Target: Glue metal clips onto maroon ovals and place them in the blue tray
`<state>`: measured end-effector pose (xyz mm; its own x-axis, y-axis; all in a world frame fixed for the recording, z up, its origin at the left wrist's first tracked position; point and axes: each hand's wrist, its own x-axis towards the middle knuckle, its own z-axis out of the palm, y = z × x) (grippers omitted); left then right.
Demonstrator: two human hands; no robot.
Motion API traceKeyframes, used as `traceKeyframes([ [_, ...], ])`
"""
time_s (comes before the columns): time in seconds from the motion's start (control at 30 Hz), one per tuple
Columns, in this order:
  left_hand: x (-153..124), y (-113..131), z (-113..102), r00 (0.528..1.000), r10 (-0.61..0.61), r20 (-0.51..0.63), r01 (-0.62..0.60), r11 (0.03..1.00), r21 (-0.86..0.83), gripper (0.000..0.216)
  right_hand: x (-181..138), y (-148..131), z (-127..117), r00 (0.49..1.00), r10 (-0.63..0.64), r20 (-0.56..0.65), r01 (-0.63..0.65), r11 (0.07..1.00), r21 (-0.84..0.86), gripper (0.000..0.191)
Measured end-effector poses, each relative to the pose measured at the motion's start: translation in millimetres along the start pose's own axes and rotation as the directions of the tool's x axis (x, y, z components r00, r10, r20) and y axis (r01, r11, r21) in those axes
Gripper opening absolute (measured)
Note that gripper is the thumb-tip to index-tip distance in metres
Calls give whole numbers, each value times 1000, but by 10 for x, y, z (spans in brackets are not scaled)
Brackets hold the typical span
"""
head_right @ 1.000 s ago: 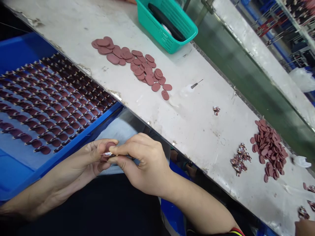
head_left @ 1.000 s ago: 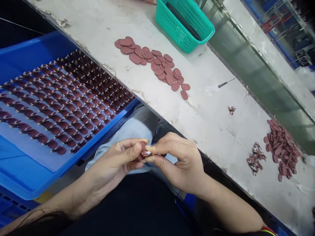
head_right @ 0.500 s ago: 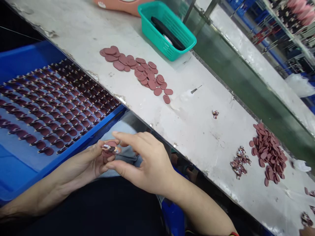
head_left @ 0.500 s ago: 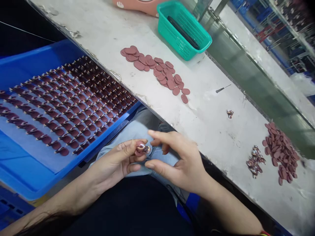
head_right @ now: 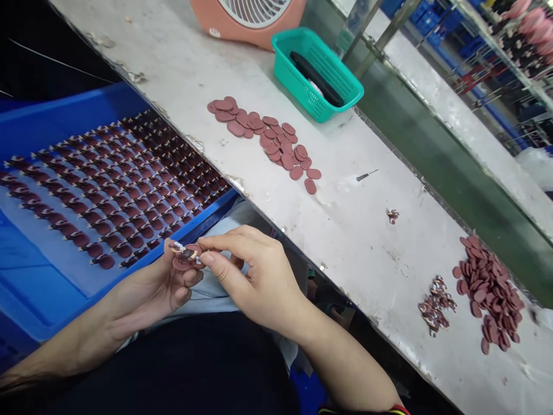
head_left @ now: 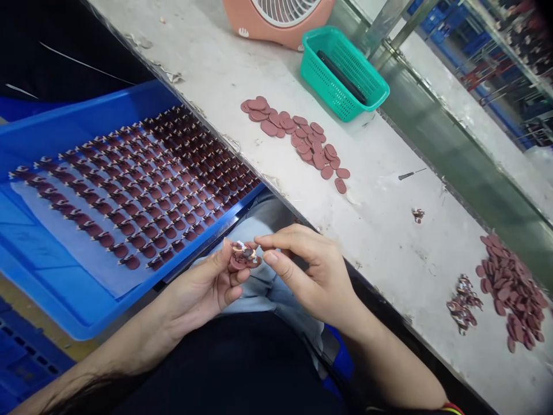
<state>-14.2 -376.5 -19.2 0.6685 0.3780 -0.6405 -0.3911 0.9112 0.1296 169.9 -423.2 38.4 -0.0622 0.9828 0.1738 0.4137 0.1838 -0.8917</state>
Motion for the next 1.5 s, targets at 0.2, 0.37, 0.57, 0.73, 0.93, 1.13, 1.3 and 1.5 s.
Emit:
traceKeyframes([
  [0.2,12,53,-6,1000,21,-22,-19,998,59,35,62,-31,28,999,4,46,-5,1000,27,22],
  [0.37,-11,59,-26,998,56,-23,-52,991,125,40,70,-16,44,997,39,71,-41,999,35,25],
  [0.57,-35,94,-31,995,97,32,-101,977,188,36,77,16,147,997,57,57,-60,996,66,19],
  [0.73,-78,123,-71,964,266,-14,-247,912,327,52,97,90,323,991,-63,-118,60,998,-30,16],
  [0.93,-176,89,-203,522,852,-47,-671,444,594,31,138,247,683,917,-332,-220,243,904,-352,15],
  [1.13,-284,123,-187,493,861,-121,-566,423,708,23,219,327,1060,917,-374,-139,292,866,-407,17],
  [1.3,-490,233,-528,383,906,-178,-409,339,847,20,187,269,1110,911,-412,-7,376,838,-395,20],
  [1.5,-816,570,-1466,500,852,-152,479,-126,869,29,77,373,630,901,-434,-19,367,783,-502,30],
])
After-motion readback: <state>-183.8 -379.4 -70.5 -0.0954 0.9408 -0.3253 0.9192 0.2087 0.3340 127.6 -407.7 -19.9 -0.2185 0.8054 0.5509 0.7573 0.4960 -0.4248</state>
